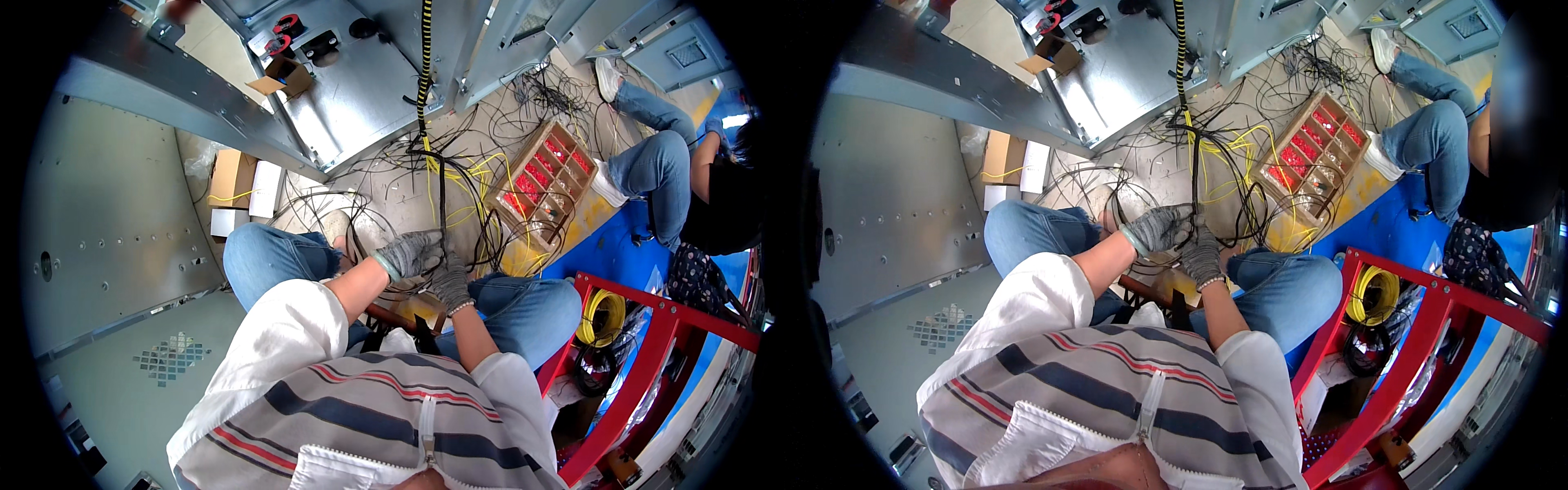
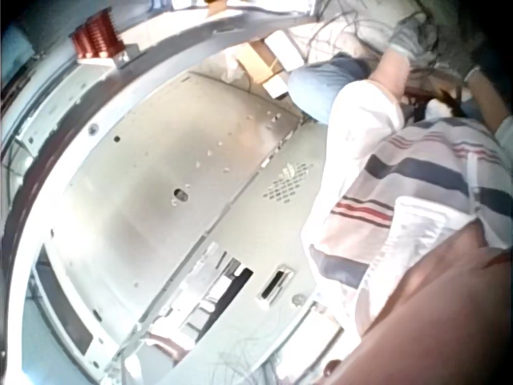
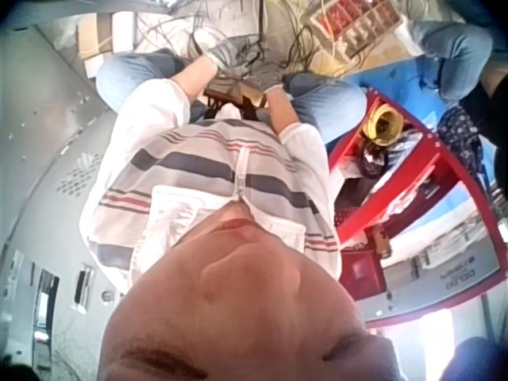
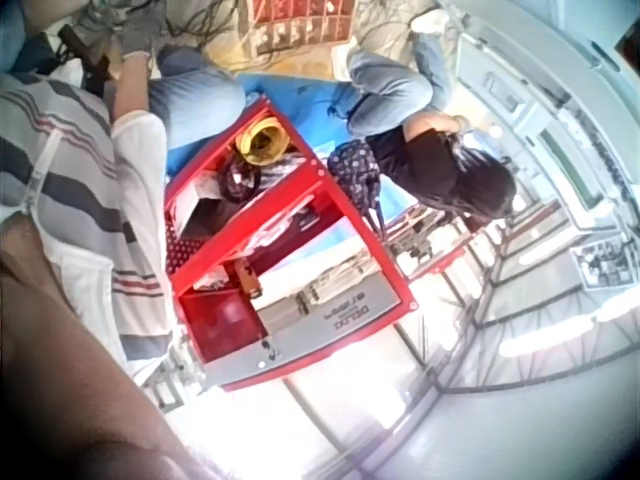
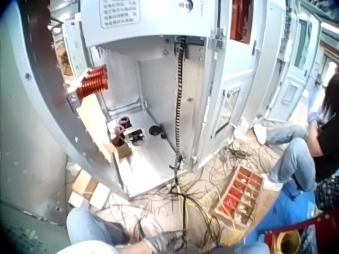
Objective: The person sits on the floor and organizes a bundle of black and yellow wires. They separate, align, and bundle the wires by hand, occasionally adjusting their position to reach different sections.
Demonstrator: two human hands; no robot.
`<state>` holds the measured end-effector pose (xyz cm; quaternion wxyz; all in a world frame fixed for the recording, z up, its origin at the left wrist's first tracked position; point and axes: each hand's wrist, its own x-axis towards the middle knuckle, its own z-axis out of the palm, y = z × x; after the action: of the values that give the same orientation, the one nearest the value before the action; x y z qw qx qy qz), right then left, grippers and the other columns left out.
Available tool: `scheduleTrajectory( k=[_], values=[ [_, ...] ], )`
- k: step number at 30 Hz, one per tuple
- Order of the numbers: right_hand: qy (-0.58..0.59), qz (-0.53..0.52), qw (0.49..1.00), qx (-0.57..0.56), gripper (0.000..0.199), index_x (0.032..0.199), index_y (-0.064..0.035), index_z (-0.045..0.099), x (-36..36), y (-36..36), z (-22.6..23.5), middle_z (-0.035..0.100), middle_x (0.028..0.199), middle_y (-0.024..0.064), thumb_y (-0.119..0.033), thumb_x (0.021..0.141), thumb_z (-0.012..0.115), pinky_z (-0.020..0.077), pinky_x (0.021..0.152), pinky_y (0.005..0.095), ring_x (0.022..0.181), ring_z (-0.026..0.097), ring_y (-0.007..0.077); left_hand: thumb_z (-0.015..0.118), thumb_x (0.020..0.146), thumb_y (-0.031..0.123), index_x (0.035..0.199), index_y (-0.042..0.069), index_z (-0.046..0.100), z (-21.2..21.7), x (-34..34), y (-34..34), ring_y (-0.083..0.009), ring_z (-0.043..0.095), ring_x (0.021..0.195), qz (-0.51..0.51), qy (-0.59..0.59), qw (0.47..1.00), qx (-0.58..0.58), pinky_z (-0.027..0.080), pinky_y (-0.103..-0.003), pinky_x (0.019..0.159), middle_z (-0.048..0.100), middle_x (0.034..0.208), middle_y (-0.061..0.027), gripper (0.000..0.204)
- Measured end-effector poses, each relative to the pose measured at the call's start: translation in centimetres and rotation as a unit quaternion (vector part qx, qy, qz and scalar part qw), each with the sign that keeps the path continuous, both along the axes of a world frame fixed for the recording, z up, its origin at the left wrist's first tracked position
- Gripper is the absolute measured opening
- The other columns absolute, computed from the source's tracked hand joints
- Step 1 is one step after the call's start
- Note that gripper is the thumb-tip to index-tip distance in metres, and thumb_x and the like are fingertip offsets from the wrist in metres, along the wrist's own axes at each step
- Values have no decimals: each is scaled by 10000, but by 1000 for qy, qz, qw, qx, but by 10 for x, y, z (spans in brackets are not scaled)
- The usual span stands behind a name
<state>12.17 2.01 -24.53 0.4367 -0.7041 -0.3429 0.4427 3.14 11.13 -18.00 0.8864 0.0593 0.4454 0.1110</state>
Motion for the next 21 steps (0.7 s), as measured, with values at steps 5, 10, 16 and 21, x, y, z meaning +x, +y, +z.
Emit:
scheduleTrajectory(
  k=[5,10,16,21],
  values=[
    [159,76,977,-118,174,936,-2,518,5,16,76,564,804,79,-56,773,492,422,675,282,733,523,179,583,769,248,908,62,587,0,-9,13,-51,422,468,-158,80,970,165,330,-171,367,572,712,-12,232],
    [54,-45,992,107,281,982,-26,544,33,2,78,574,827,79,-215,776,569,419,678,277,764,540,171,630,710,250,778,72,609,-19,-14,20,-88,402,453,-94,164,962,197,330,-202,377,540,658,-7,191],
    [93,-314,939,99,528,1067,-8,456,178,-92,229,498,656,8,-468,809,441,407,562,228,592,480,128,629,672,256,784,53,594,-22,-22,46,-186,460,613,-86,294,935,179,405,-318,542,529,705,-59,234],
    [47,-426,792,435,371,1094,2,427,266,-185,318,501,949,89,-293,876,379,418,788,266,816,490,162,448,795,300,965,38,562,-89,-42,69,-275,542,909,-491,373,578,534,408,-336,775,565,1011,-123,332]
  ],
)
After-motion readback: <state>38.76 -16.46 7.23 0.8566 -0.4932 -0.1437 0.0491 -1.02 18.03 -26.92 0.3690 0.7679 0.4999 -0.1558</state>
